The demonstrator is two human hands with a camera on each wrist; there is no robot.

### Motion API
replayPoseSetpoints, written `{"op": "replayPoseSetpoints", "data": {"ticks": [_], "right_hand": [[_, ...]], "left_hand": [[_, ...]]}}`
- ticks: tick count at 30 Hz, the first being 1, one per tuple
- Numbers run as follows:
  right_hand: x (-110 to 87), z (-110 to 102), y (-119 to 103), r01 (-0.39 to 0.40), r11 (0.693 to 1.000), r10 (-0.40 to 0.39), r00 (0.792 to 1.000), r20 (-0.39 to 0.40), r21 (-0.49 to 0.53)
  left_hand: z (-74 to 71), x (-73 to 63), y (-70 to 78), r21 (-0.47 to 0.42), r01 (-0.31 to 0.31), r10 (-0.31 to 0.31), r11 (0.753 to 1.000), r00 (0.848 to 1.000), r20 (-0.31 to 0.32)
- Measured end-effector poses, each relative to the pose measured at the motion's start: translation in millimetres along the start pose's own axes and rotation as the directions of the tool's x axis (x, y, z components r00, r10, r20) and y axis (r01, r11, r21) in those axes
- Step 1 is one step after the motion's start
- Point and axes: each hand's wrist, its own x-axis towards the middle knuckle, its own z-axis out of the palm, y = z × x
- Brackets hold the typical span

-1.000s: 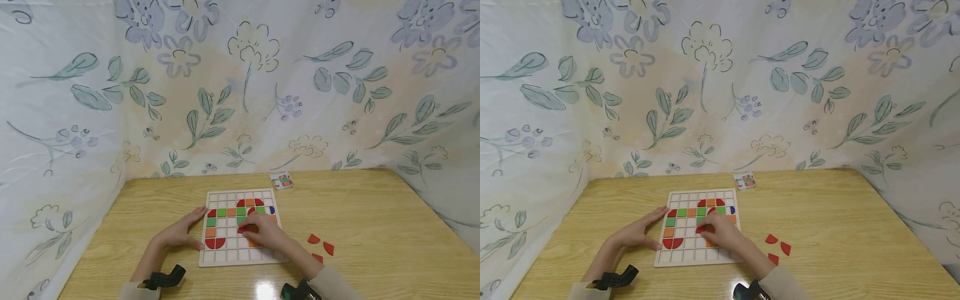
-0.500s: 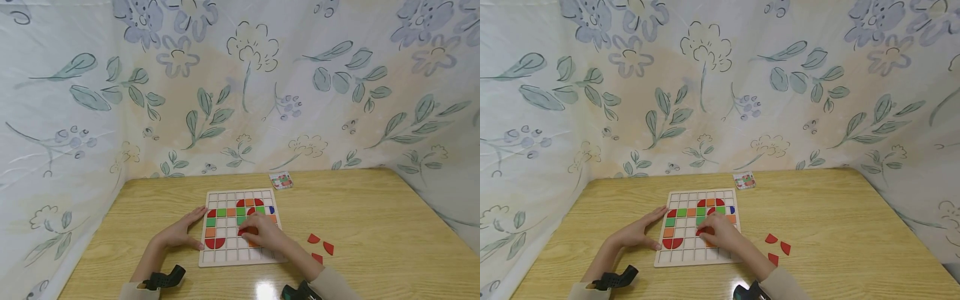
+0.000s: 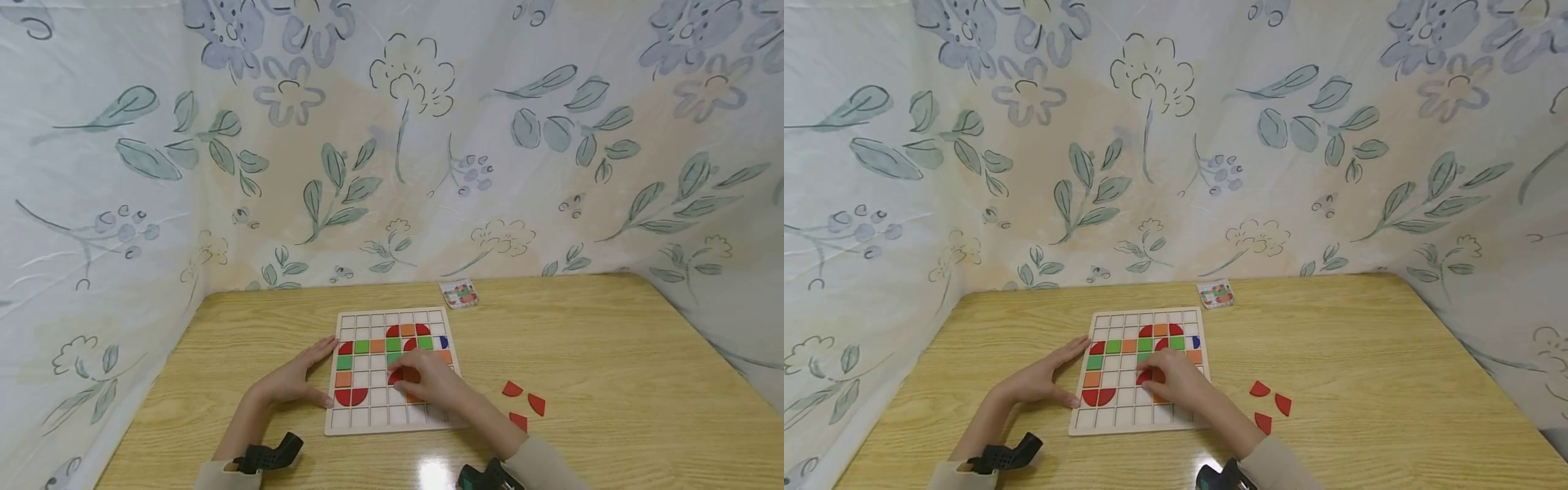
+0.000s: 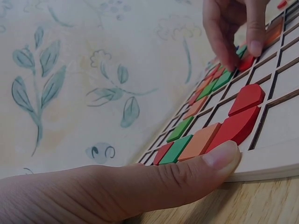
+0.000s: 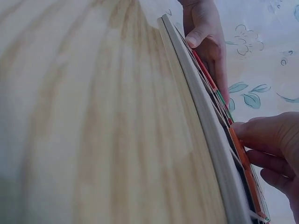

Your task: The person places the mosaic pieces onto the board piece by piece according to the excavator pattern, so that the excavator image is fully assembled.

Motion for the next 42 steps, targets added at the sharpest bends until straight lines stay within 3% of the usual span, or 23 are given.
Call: {"op": "replayPoseSetpoints", "data": {"ticks": [11,16,22,26,31,37,42], "right_hand": [[-6.9,-2,0,0.035,0.999,-0.034,0.999,-0.027,0.01],[-16.3,-9,3,0.032,0.996,-0.026,0.997,-0.076,0.084],[-36.5,-32,13,-0.101,0.966,0.126,0.987,-0.095,0.236],[-54.2,-50,25,-0.193,0.939,0.235,0.964,-0.123,0.284],[-80.4,-72,43,-0.244,0.943,0.286,0.942,-0.177,0.226],[-105.6,-89,53,-0.187,0.978,0.204,0.951,-0.233,0.094],[-121.6,-92,49,-0.156,0.985,0.168,0.965,-0.199,0.076]], "left_hand": [[2.9,0.1,-0.3,-0.004,0.001,-0.001,1.0,1.0,0.014],[4.5,1.0,-0.2,0.001,-0.006,0.006,1.0,1.0,0.019],[3.0,0.6,1.0,0.01,-0.002,0.002,1.0,1.0,0.006],[2.5,0.1,-0.4,0.011,0.003,-0.003,1.0,1.0,0.002],[1.6,-0.3,-0.1,0.012,0.005,-0.005,1.0,1.0,0.004],[0.3,-1.5,1.3,0.02,-0.003,0.004,1.0,1.0,-0.004],[1.7,-0.1,1.0,0.019,-0.013,0.013,1.0,1.0,0.001]]}}
